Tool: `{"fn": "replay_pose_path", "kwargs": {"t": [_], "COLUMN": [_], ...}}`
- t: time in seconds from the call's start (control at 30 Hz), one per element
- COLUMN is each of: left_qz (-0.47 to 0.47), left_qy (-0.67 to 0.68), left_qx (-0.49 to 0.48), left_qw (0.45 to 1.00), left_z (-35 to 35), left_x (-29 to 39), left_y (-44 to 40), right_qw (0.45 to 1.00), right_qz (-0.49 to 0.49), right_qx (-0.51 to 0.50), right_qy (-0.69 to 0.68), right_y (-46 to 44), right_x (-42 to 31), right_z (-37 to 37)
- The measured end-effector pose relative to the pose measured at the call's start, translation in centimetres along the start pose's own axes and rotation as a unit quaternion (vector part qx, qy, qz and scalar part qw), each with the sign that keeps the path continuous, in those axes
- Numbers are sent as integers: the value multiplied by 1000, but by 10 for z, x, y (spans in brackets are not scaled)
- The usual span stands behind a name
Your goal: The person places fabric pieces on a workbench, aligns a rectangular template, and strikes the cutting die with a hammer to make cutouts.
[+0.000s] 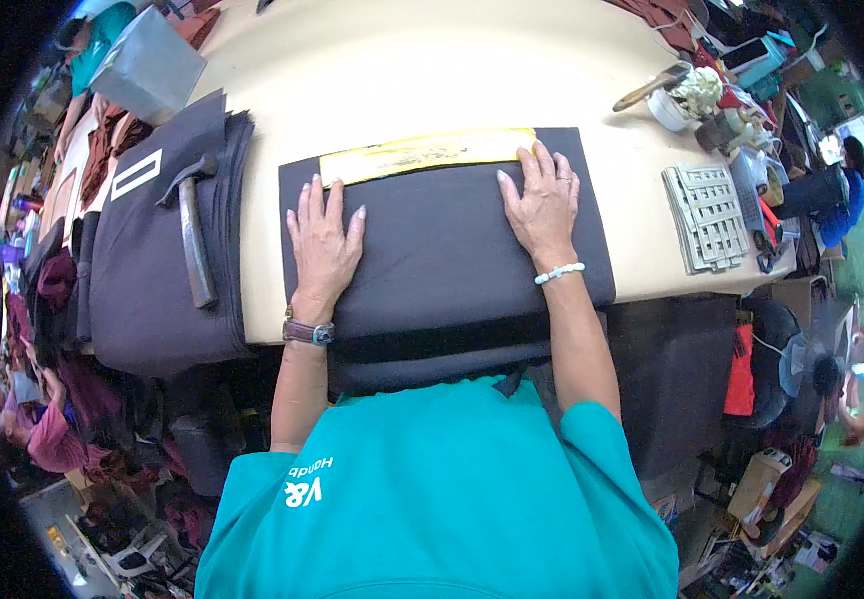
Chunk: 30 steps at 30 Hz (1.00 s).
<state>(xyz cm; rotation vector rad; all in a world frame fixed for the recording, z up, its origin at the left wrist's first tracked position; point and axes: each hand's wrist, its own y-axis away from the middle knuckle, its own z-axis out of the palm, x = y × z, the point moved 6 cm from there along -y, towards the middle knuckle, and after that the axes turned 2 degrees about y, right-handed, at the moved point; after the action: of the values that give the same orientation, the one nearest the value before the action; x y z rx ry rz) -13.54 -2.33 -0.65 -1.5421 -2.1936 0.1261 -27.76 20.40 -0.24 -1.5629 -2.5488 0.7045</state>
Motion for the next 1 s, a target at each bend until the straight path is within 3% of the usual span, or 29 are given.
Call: {"fn": "replay_pose_path", "kwargs": {"t": [0.6,1.0], "left_qz": [-19,-48], "left_qy": [-7,-9], "left_qx": [-24,-96], "left_qw": [1000,994], "left_z": [-1,-2], "left_x": [1,4], "left_y": [-1,-3], "right_qw": [1000,997], "right_qz": [-9,24], "right_qx": [-23,-66], "right_qy": [0,-35], "right_y": [-2,-2], "right_x": [-4,-4], "right_z": [-5,-6]}}
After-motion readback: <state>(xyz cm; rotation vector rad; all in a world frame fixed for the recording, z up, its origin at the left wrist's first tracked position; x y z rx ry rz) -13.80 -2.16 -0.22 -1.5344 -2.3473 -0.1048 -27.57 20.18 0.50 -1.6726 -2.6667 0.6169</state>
